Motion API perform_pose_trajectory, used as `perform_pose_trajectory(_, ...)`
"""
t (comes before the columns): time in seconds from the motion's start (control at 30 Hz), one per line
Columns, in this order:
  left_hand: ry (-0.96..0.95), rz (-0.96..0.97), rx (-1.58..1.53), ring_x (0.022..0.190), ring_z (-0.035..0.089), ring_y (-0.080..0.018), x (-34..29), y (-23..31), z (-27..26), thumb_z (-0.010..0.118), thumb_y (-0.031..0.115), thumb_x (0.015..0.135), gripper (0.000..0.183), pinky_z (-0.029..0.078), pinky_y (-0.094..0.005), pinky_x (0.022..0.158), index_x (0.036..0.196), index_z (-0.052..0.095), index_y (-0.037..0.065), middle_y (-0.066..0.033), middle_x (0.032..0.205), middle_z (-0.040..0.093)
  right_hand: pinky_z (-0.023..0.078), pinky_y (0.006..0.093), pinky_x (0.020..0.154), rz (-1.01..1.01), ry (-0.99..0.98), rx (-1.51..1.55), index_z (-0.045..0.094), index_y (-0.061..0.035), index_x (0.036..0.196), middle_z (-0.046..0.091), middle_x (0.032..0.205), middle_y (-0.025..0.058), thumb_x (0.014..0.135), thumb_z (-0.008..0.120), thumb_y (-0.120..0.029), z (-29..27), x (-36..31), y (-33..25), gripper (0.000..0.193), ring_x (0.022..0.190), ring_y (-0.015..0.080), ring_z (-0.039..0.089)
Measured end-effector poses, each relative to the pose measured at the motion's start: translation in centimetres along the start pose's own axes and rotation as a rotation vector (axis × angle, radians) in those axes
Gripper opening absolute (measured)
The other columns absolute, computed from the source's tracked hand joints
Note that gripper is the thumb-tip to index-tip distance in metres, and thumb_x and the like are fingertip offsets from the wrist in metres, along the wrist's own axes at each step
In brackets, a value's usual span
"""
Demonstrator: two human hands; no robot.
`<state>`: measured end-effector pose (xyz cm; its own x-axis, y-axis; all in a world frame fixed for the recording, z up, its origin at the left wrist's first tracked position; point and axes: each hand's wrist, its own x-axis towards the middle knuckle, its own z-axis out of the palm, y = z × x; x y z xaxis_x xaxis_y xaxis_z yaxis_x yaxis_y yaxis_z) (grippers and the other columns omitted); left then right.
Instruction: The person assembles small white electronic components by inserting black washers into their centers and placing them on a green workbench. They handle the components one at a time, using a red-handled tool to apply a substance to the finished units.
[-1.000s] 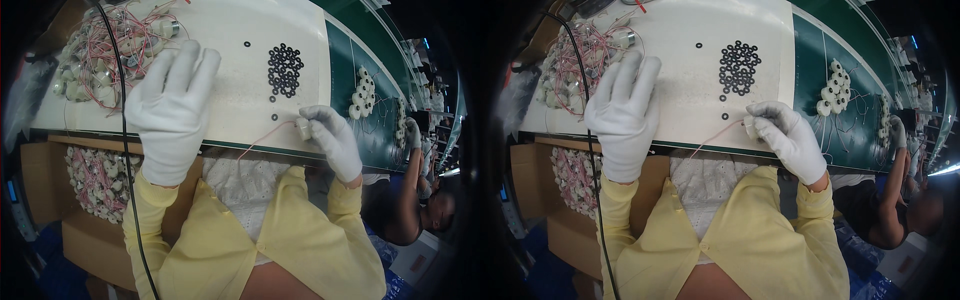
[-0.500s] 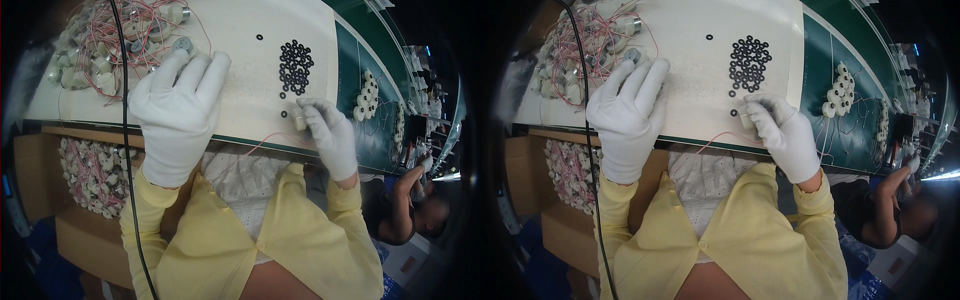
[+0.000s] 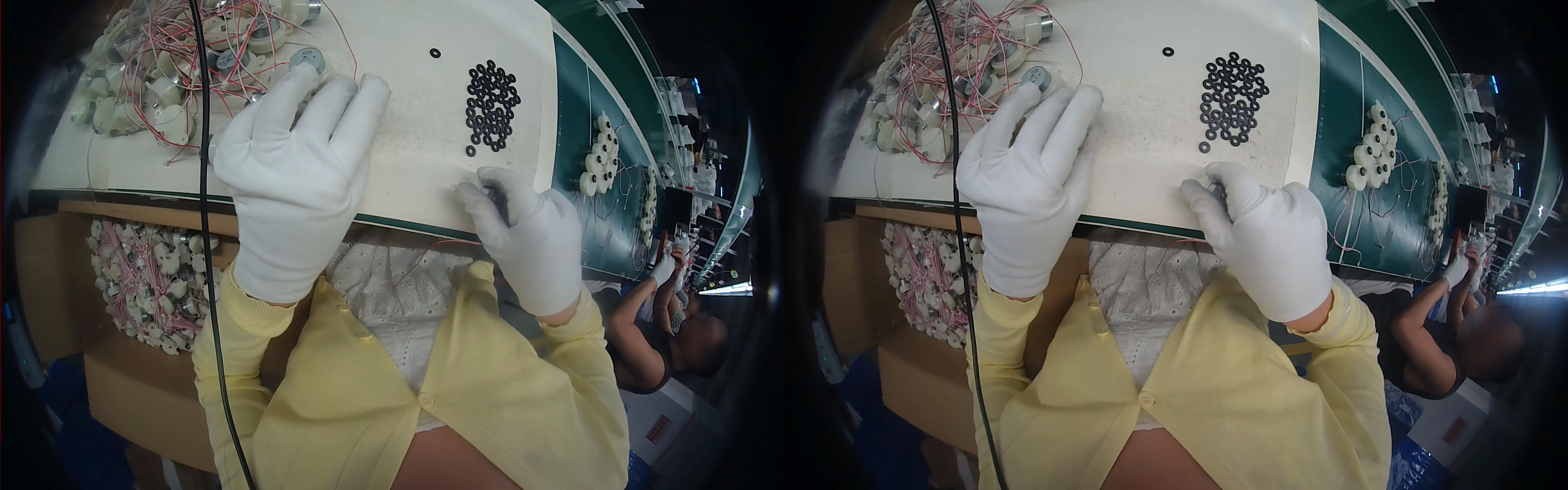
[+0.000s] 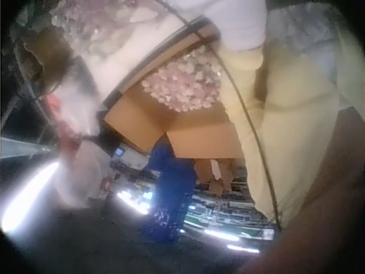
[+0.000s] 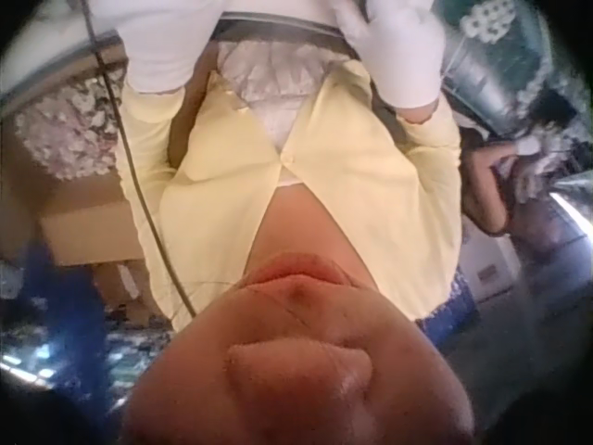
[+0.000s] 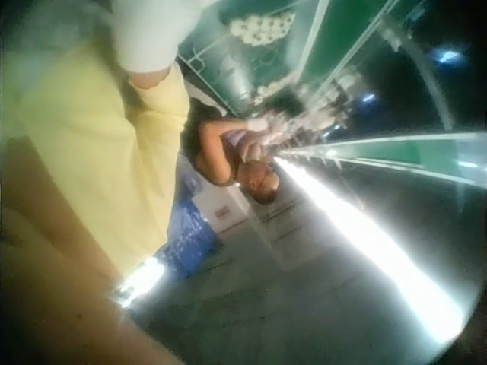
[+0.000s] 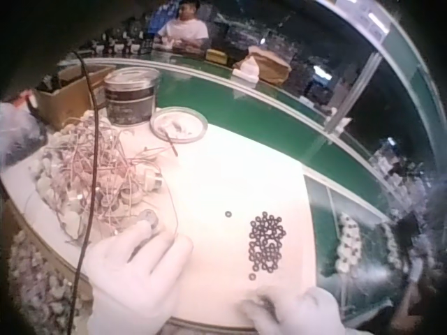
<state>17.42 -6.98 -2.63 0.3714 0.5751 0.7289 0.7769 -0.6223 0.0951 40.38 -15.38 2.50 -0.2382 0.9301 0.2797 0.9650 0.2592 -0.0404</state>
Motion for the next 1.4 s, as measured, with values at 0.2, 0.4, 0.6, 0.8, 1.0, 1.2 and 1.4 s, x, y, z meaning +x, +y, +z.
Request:
perform_pose_trajectory(0.2, -0.020, -0.013, 0.011, 0.109, 0.068, -0.0269, 0.1, 0.2, -0.2, 0.078, 0.009, 0.077, 0.039, 0.055, -0.0384, 0.082, 0.116, 0.075, 0.013, -0.0037, 0.109, 0.075, 0.050, 0.0392, 0.051, -0.037, -0.083, -0.031, 0.065, -0.0125, 0.091, 0.060, 0.055, 0.0052, 0.092, 0.077, -0.030, -0.4, 0.6, -0.8, 0.021, 0.047, 0.0291, 0.059)
perform_pose_trajectory(0.4, -0.047, -0.010, -0.004, 0.108, 0.068, -0.0270, 0.2, 0.1, -0.4, 0.078, 0.009, 0.080, 0.036, 0.055, -0.0385, 0.081, 0.115, 0.075, 0.013, -0.0036, 0.109, 0.075, 0.053, 0.0414, 0.058, 0.185, -0.118, 0.248, 0.069, -0.0103, 0.102, 0.069, 0.068, 0.0101, 0.094, 0.073, -0.022, -0.5, 0.6, 1.0, 0.014, 0.060, 0.0334, 0.067)
perform_pose_trajectory(0.6, -0.034, 0.011, -0.001, 0.110, 0.068, -0.0284, 0.1, 0.1, -0.4, 0.078, 0.007, 0.079, 0.037, 0.056, -0.0391, 0.082, 0.116, 0.074, 0.011, -0.0045, 0.109, 0.075, 0.054, 0.0409, 0.066, 0.296, -0.030, 0.099, 0.072, -0.0073, 0.112, 0.073, 0.084, 0.0151, 0.094, 0.068, -0.009, -0.2, -2.9, 7.2, 0.019, 0.072, 0.0323, 0.071)
perform_pose_trajectory(0.8, -0.196, -0.004, 0.057, 0.120, 0.066, -0.0329, 0.6, 0.7, -1.7, 0.077, 0.003, 0.074, 0.056, 0.055, -0.0409, 0.090, 0.130, 0.069, 0.008, -0.0086, 0.122, 0.071, 0.044, 0.0416, 0.060, 0.082, 0.085, 0.004, 0.072, -0.0155, 0.112, 0.058, 0.072, 0.0043, 0.084, 0.081, -0.025, -1.2, -1.2, 3.9, 0.032, 0.063, 0.0277, 0.058)
perform_pose_trajectory(1.0, -0.147, 0.016, 0.092, 0.112, 0.068, -0.0295, 1.0, 0.7, -1.4, 0.079, 0.007, 0.075, 0.046, 0.057, -0.0393, 0.082, 0.121, 0.073, 0.008, -0.0076, 0.112, 0.074, 0.043, 0.0412, 0.062, 0.111, 0.138, -0.194, 0.072, -0.0216, 0.101, 0.062, 0.077, 0.0025, 0.083, 0.079, -0.022, 0.0, -2.4, 6.3, 0.020, 0.067, 0.0270, 0.061)
perform_pose_trajectory(1.2, -0.031, 0.077, 0.014, 0.107, 0.070, -0.0271, 1.1, -0.4, -0.6, 0.083, 0.013, 0.073, 0.047, 0.057, -0.0373, 0.079, 0.120, 0.075, 0.010, -0.0042, 0.107, 0.076, 0.044, 0.0424, 0.061, 0.152, 0.169, -0.340, 0.075, -0.0201, 0.106, 0.064, 0.079, 0.0051, 0.085, 0.076, -0.015, -0.5, -4.4, 11.6, 0.022, 0.069, 0.0288, 0.063)
perform_pose_trajectory(1.4, 0.135, 0.099, -0.079, 0.100, 0.070, -0.0273, 2.2, 0.2, -1.4, 0.083, 0.024, 0.081, 0.045, 0.056, -0.0361, 0.079, 0.121, 0.074, 0.006, -0.0028, 0.099, 0.077, 0.048, 0.0441, 0.064, 0.327, 0.149, -0.222, 0.073, -0.0176, 0.116, 0.066, 0.086, 0.0080, 0.081, 0.079, -0.016, -2.5, -3.7, 9.7, 0.035, 0.071, 0.0303, 0.064)
